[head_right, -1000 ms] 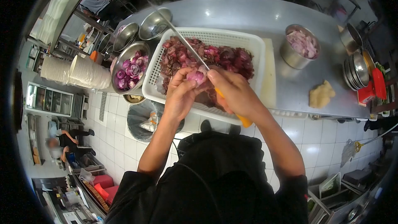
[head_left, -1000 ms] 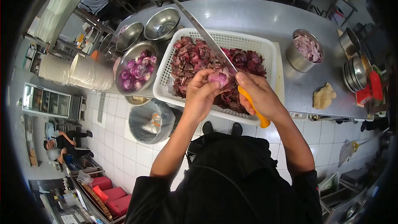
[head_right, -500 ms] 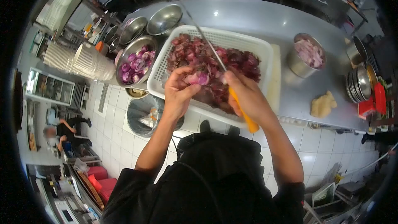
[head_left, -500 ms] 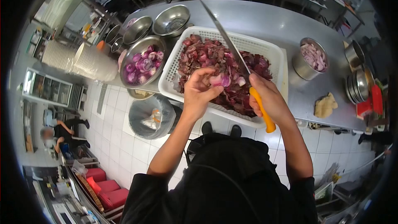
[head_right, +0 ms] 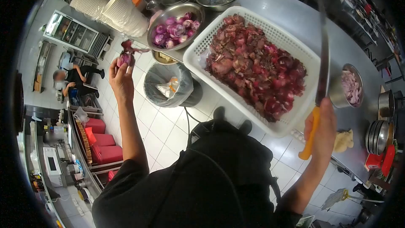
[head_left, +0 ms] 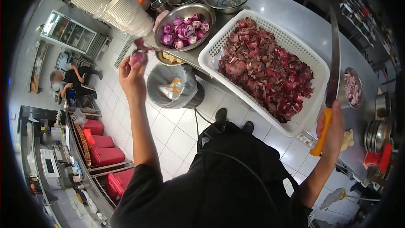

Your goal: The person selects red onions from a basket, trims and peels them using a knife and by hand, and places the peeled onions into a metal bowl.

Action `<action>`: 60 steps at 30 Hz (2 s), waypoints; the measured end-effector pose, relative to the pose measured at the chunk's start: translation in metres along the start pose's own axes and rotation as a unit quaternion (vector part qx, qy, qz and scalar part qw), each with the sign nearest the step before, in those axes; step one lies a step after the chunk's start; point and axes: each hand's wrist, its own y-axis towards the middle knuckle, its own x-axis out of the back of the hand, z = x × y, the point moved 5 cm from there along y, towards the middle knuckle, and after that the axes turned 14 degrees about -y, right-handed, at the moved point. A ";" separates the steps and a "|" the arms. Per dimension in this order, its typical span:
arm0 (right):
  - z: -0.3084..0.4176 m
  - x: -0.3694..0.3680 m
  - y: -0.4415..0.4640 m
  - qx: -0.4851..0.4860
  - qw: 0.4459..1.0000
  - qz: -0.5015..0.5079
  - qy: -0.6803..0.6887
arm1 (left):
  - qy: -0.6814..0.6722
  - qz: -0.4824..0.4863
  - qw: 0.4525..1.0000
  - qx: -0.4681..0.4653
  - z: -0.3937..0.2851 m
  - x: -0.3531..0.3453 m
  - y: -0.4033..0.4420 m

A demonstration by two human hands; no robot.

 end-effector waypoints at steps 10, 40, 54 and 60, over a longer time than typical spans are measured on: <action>0.010 -0.001 -0.008 0.032 0.998 -0.017 -0.057 | 0.516 -0.121 0.847 0.037 0.108 0.183 -0.031; -0.018 -0.017 -0.027 0.058 0.998 0.031 -0.022 | 0.423 0.495 0.758 0.024 0.051 -0.202 0.011; -0.013 -0.018 -0.023 0.060 0.996 0.048 -0.044 | 0.428 0.505 0.742 0.106 0.053 -0.203 -0.010; -0.013 -0.012 -0.028 0.061 0.997 0.042 -0.026 | 0.379 0.587 0.709 0.091 0.083 -0.232 -0.053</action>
